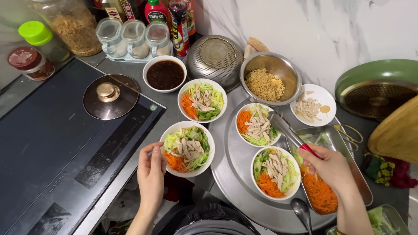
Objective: The person assembles several bowls of noodles by adding shredded vegetables and sliced meat. Using tongs, they transfer ingredients from metal trays and bowls into individual white bowls arranged on a rotating tray.
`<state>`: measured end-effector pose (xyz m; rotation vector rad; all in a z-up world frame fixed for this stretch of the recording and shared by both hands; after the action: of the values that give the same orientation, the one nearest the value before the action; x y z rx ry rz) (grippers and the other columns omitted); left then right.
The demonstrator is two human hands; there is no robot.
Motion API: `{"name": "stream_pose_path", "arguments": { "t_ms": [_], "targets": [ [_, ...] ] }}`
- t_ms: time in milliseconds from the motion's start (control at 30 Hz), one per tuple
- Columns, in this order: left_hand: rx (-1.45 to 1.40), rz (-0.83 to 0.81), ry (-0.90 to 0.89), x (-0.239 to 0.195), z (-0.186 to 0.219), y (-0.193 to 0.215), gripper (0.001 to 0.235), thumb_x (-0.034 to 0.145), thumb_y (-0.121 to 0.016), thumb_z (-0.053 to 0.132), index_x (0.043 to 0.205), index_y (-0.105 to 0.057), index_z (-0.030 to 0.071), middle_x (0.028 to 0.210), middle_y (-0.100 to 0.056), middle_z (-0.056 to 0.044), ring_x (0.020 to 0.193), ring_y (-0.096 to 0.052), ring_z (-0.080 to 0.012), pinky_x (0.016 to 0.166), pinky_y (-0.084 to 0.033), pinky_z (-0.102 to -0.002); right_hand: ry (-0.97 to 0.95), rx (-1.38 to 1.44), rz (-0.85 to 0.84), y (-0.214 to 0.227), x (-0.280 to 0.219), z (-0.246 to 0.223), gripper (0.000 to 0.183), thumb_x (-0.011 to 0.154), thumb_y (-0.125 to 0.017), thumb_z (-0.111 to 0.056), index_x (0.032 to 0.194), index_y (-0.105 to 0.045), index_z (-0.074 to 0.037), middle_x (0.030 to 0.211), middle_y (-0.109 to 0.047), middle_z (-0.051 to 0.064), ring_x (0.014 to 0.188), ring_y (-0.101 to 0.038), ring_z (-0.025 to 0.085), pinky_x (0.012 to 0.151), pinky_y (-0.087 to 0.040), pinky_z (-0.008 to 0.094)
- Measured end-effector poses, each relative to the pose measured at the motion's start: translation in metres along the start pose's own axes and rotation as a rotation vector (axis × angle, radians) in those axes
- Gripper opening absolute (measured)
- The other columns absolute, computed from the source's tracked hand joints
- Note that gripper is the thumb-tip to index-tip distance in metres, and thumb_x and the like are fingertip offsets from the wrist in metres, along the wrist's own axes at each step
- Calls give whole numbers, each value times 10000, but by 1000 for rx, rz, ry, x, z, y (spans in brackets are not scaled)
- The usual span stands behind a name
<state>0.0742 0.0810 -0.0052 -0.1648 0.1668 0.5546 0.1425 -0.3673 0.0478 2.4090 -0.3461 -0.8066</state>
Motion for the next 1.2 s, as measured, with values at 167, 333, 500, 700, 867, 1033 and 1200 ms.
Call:
{"name": "stream_pose_path", "arguments": {
  "t_ms": [167, 333, 500, 700, 867, 1033, 1200],
  "targets": [
    [-1, -22, -6, -1, 0, -2, 256, 1076, -489, 288, 1152, -626, 86, 680, -415, 13, 609, -360, -71, 553, -309, -242, 130, -631, -80, -15, 21, -6, 630, 925, -519, -616, 1459, -588, -287, 711, -727, -15, 553, -603, 112, 574, -490, 207],
    [-1, -26, -17, -3, 1, -3, 257, 1076, -486, 282, 1150, -628, 81, 662, -396, 16, 589, -338, -80, 535, -279, -253, 145, -711, -1, -24, 5, -43, 713, 862, -581, -664, 1435, -604, -240, 1039, -811, 41, 1016, -686, 261, 931, -468, 467],
    [11, 6, -9, -5, 2, 5, 267, 1074, -487, 304, 1149, -632, 93, 657, -407, 17, 566, -306, -70, 525, -261, -242, 117, -750, 31, -20, 6, -46, 591, 924, -550, -629, 1403, -643, -294, 1231, -770, 32, 1173, -684, 333, 995, -544, 464],
    [-22, 62, 5, -5, 0, 20, 244, 1084, -486, 262, 1150, -638, 83, 689, -408, 7, 604, -357, -85, 536, -298, -249, 127, -682, 69, 0, 0, -45, 641, 938, -501, -661, 1480, -585, -329, 739, -783, 23, 591, -652, 162, 519, -476, 267],
    [-16, 66, 15, -3, -1, 22, 240, 1081, -492, 266, 1152, -644, 93, 686, -422, 5, 602, -361, -86, 540, -307, -244, 136, -875, 45, -14, -13, -66, 717, 925, -374, -723, 1523, -491, -345, 1078, -794, 21, 967, -734, 235, 795, -607, 364],
    [-42, 66, 16, -1, 0, 23, 247, 1081, -491, 276, 1151, -645, 97, 684, -417, 9, 599, -348, -87, 536, -291, -251, 179, -855, 28, -34, -5, -54, 622, 920, -526, -654, 1416, -609, -289, 1079, -799, -6, 965, -770, 258, 866, -624, 426],
    [-14, 64, 37, -1, -3, 25, 258, 1080, -487, 281, 1160, -644, 92, 682, -432, -2, 599, -356, -89, 536, -289, -251, 208, -822, 69, -33, -9, -53, 536, 960, -556, -567, 1390, -652, -262, 880, -842, 48, 696, -753, 221, 600, -571, 320]
  ]
}}
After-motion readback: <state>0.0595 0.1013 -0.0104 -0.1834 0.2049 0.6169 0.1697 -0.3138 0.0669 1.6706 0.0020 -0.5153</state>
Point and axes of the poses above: each hand's wrist, its own x-axis towards the middle knuckle, its own y-axis out of the back of the hand, z = x × y, the point moved 7 cm from there along x, towards the middle knuckle
